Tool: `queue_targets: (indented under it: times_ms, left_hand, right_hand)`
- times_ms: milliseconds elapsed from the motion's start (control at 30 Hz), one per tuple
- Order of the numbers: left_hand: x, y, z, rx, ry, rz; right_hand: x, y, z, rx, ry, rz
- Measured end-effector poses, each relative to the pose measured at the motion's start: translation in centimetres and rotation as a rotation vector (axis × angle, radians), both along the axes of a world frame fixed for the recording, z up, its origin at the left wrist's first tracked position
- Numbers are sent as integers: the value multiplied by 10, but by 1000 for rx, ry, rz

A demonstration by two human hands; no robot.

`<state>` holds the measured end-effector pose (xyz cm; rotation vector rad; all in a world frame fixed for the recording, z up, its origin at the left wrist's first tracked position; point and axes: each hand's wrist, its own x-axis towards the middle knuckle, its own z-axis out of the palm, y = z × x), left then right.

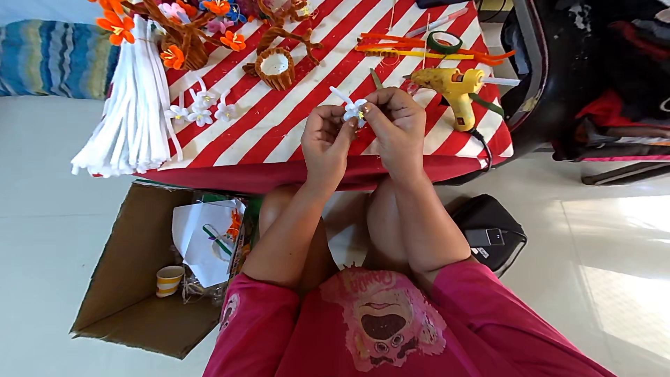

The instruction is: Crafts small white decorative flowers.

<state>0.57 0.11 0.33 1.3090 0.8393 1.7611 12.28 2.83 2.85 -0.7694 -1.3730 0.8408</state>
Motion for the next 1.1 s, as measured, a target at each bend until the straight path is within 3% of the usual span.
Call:
queue_targets:
  times_ms: [133, 333, 500, 733, 933, 1100]
  left_hand:
    - [1, -1, -1, 185, 90, 110]
    - [-1, 0, -4, 544, 205, 202]
    - [-2, 1, -8, 657, 320, 302]
    - [-2, 0, -6, 686, 394, 345]
    - [-9, 1, -4, 603, 608, 751]
    - [-12, 4, -3, 587, 740, 844]
  right_hand:
    - [0, 1, -1, -5, 58, 66]
    - [7, 5, -1, -355, 613, 591]
    - [12, 12, -5, -394, 817, 921]
    - [13, 10, -4, -399, 715, 822]
    - [16, 10, -3, -399, 530, 677]
    - [15, 9, -2, -393, 491, 648]
